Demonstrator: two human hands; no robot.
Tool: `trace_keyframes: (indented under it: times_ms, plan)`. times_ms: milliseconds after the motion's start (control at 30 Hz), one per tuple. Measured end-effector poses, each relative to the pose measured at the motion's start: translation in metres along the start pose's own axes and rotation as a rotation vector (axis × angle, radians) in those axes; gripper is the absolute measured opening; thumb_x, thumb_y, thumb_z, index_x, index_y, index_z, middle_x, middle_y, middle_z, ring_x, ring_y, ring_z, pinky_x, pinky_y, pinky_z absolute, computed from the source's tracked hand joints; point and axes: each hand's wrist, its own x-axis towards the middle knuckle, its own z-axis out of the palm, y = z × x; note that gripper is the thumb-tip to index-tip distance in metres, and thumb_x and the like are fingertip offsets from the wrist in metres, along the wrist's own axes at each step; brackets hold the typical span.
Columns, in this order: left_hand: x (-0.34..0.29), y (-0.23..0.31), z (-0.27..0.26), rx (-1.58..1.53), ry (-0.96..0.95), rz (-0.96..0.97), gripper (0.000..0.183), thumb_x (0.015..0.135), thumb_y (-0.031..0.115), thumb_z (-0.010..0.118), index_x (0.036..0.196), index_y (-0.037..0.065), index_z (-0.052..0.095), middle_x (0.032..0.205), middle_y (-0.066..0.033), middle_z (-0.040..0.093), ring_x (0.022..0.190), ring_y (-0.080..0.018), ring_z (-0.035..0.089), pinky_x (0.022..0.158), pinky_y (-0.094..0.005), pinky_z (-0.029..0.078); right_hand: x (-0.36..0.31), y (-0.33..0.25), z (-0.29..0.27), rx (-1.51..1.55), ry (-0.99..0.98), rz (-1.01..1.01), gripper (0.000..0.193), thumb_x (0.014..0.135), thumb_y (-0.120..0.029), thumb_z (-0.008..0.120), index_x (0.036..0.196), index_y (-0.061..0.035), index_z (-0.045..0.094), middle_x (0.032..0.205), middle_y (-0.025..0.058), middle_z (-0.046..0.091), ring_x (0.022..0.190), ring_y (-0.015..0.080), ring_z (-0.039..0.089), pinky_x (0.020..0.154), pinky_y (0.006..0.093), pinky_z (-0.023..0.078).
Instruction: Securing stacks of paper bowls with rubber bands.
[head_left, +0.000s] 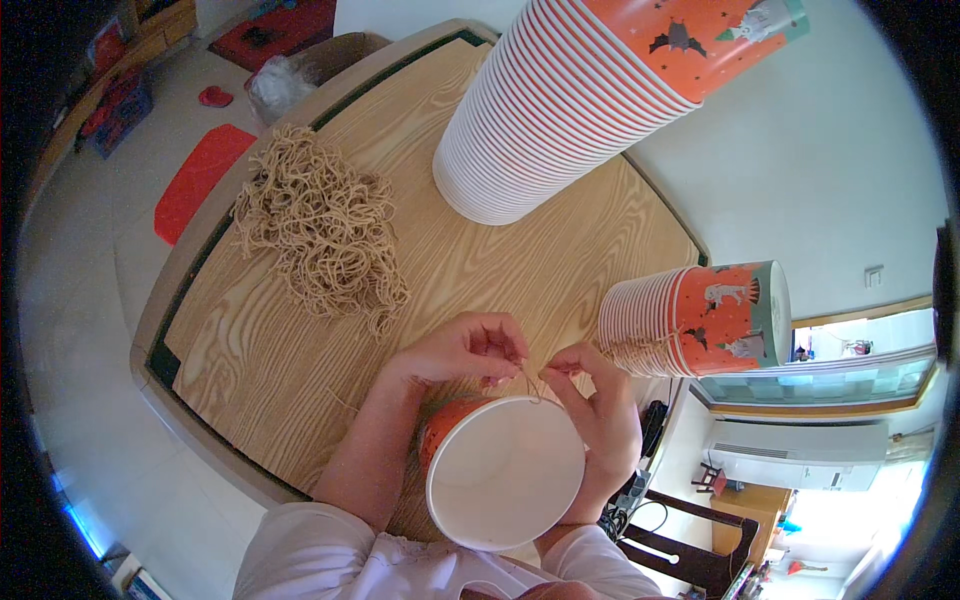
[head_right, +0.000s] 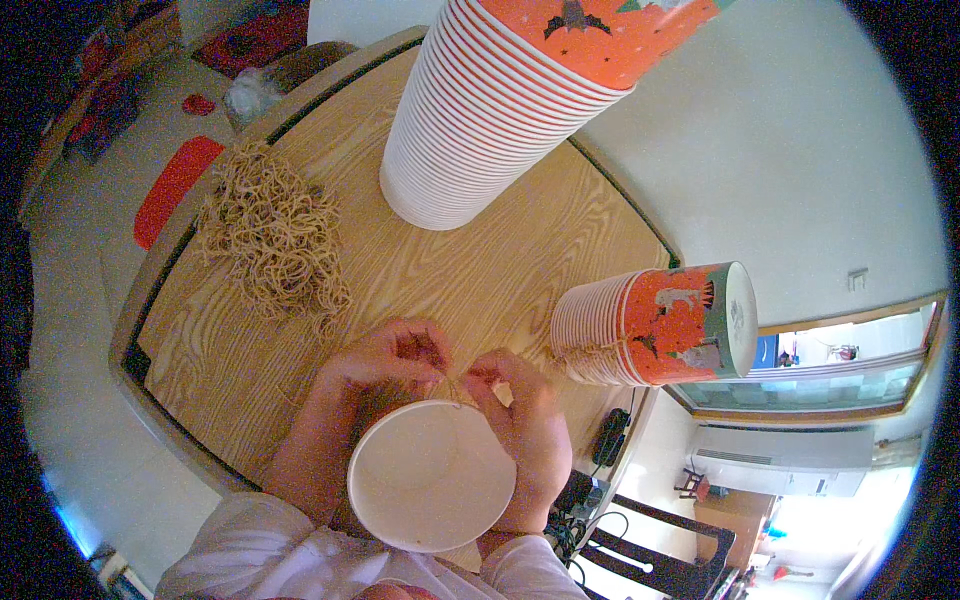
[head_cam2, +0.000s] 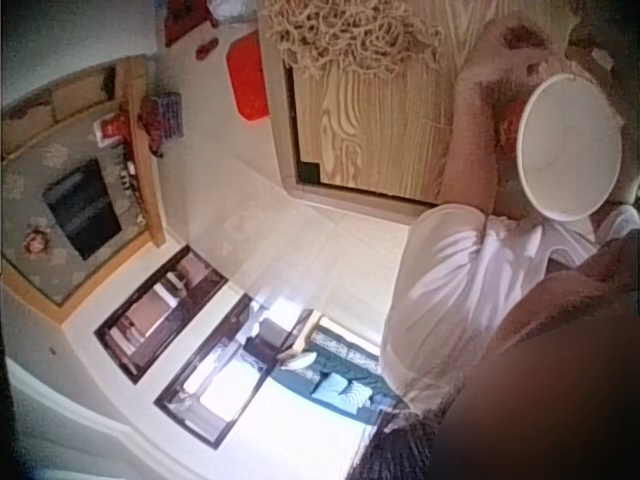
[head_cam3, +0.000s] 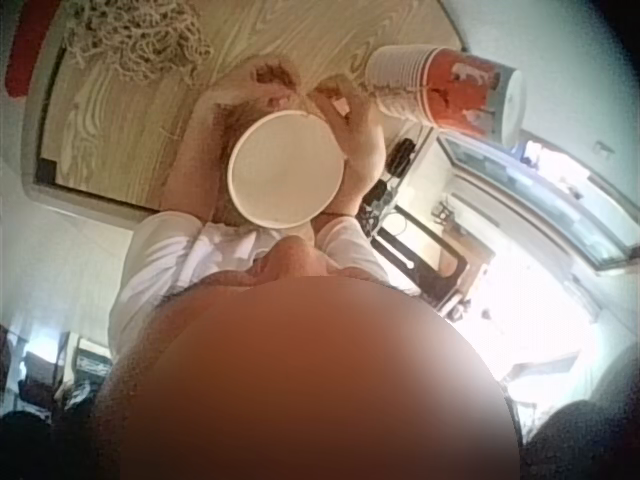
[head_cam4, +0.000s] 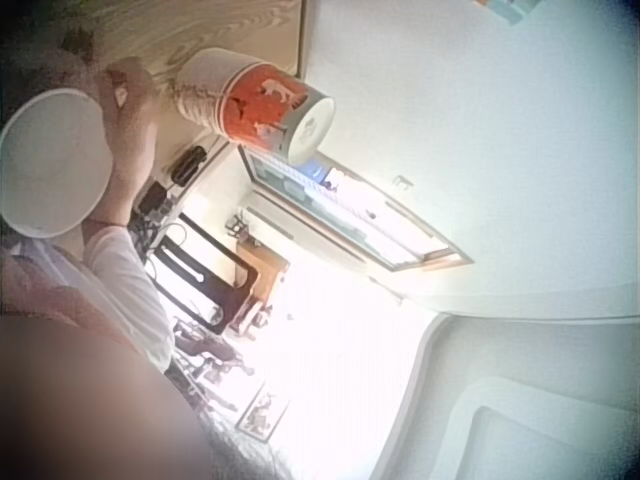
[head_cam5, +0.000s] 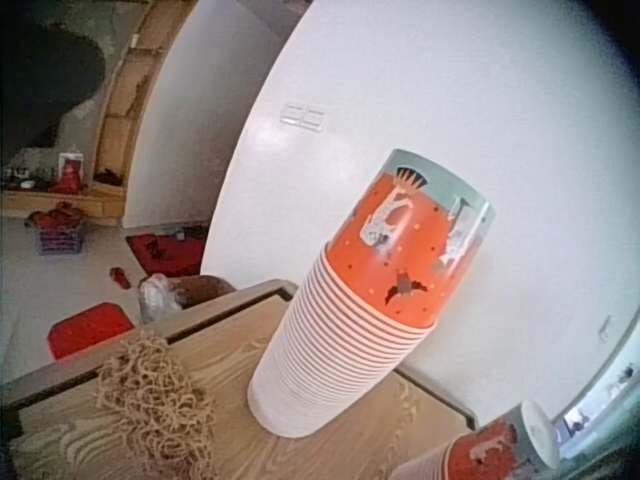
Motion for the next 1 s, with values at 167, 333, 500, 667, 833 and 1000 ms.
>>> trace_keyframes:
  times_ms: [167, 333, 500, 667, 833, 1000]
  plan:
    - [0.001, 0.001, 0.002, -0.038, 0.026, 0.027, 0.018, 0.078, 0.002, 0.066, 0.092, 0.004, 0.056, 0.08, -0.0017, 0.06, 0.067, -0.0087, 0.057, 0.056, -0.0221, 0.046, 0.006, 0.01, 0.002, 0.12, -0.051, -0.103, 0.015, 0.076, -0.004, 0.067, 0.089, 0.0027, 0.062, 0.078, 0.0081, 0.063, 0.076, 0.0136, 0.059, 0.07, 0.0252, 0.045]
    - [0.002, -0.002, 0.004, -0.061, 0.015, 0.029, 0.021, 0.077, 0.004, 0.069, 0.092, 0.005, 0.055, 0.084, -0.002, 0.06, 0.071, -0.0087, 0.057, 0.058, -0.022, 0.046, 0.01, 0.009, 0.002, 0.07, -0.112, -0.065, 0.015, 0.076, -0.007, 0.067, 0.088, -0.0001, 0.062, 0.077, 0.0091, 0.063, 0.074, 0.0168, 0.061, 0.067, 0.0277, 0.047]
    - [0.001, -0.001, 0.004, -0.073, -0.017, 0.044, 0.023, 0.075, 0.006, 0.07, 0.092, 0.007, 0.055, 0.088, -0.0018, 0.059, 0.078, -0.008, 0.056, 0.063, -0.0219, 0.046, 0.01, 0.019, 0.005, 0.049, -0.12, -0.135, 0.015, 0.076, -0.011, 0.068, 0.087, -0.0025, 0.062, 0.077, 0.0101, 0.063, 0.071, 0.0194, 0.062, 0.063, 0.0303, 0.048]
    - [0.005, -0.011, -0.001, -0.045, -0.038, 0.172, 0.019, 0.074, 0.005, 0.071, 0.087, 0.008, 0.057, 0.095, -0.0022, 0.054, 0.082, -0.0078, 0.054, 0.069, -0.0213, 0.044, 0.006, 0.012, 0.004, 0.109, -0.062, -0.061, 0.009, 0.076, 0.002, 0.066, 0.084, 0.0021, 0.061, 0.073, 0.0056, 0.061, 0.071, 0.011, 0.057, 0.066, 0.0242, 0.045]
    - [0.007, -0.013, -0.002, 0.072, -0.027, 0.177, 0.015, 0.073, 0.007, 0.073, 0.084, 0.007, 0.063, 0.1, -0.0028, 0.051, 0.086, -0.0086, 0.053, 0.072, -0.0214, 0.044, 0.006, 0.013, 0.005, 0.092, -0.037, -0.052, 0.009, 0.075, 0.002, 0.066, 0.083, 0.0022, 0.061, 0.073, 0.0055, 0.061, 0.071, 0.011, 0.056, 0.066, 0.0241, 0.045]
    - [0.005, -0.007, 0.001, 0.07, -0.003, 0.165, 0.013, 0.073, 0.006, 0.072, 0.085, 0.006, 0.065, 0.099, -0.0023, 0.052, 0.089, -0.0091, 0.053, 0.073, -0.0217, 0.045, 0.006, 0.011, 0.006, 0.064, -0.033, -0.113, 0.009, 0.075, 0.002, 0.066, 0.082, 0.0022, 0.061, 0.073, 0.0062, 0.061, 0.071, 0.0116, 0.057, 0.065, 0.0246, 0.045]
